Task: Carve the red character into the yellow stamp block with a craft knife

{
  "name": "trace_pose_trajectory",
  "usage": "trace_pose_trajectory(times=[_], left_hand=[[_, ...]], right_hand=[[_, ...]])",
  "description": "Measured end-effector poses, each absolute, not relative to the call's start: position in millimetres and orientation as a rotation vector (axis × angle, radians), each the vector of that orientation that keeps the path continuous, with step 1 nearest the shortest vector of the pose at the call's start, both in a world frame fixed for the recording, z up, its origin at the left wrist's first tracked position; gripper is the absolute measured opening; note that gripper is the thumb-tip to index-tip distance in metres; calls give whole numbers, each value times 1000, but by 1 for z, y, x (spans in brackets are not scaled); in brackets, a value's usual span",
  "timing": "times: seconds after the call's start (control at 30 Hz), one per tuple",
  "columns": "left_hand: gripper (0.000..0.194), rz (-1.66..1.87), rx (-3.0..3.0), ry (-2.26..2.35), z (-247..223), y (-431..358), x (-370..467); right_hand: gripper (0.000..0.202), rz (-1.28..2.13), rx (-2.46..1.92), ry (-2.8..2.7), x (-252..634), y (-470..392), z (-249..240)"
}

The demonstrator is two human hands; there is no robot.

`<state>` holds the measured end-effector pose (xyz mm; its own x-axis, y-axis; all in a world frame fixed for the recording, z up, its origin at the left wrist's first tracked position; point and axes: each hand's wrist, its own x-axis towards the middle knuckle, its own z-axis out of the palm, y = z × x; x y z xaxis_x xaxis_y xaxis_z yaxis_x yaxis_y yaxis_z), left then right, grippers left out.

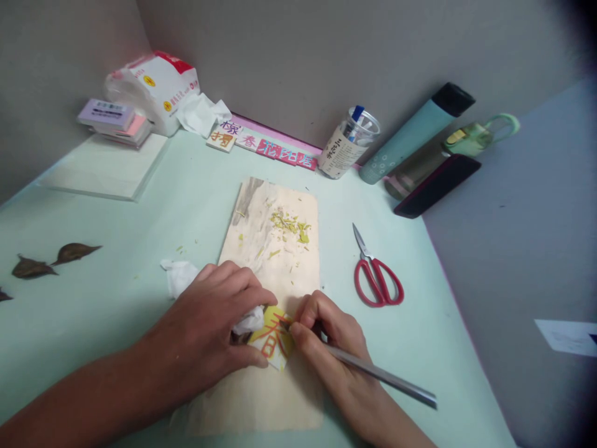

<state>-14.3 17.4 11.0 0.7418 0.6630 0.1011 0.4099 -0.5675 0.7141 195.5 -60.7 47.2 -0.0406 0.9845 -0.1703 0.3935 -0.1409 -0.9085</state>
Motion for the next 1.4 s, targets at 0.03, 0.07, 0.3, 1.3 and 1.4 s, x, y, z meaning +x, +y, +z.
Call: trace_pose_trajectory(times=[0.03,0.07,0.3,1.3,1.4], left_hand=[[53,469,2247,805,11,18,-14],[52,466,2246,800,11,18,-15],[53,496,2254,833,12,16,-11],[29,487,2272,672,4,17,-17],[24,523,2250,543,5,21,-18]], right_hand=[[24,1170,-1593,-1477,195,-61,47],[24,1173,-1592,-1474,195,-61,46],[23,1157,-1578,-1471,194,-61,46],[25,1125,-1600,-1383,189,-56,43],[25,1093,-1618,-1444,188,-56,46]])
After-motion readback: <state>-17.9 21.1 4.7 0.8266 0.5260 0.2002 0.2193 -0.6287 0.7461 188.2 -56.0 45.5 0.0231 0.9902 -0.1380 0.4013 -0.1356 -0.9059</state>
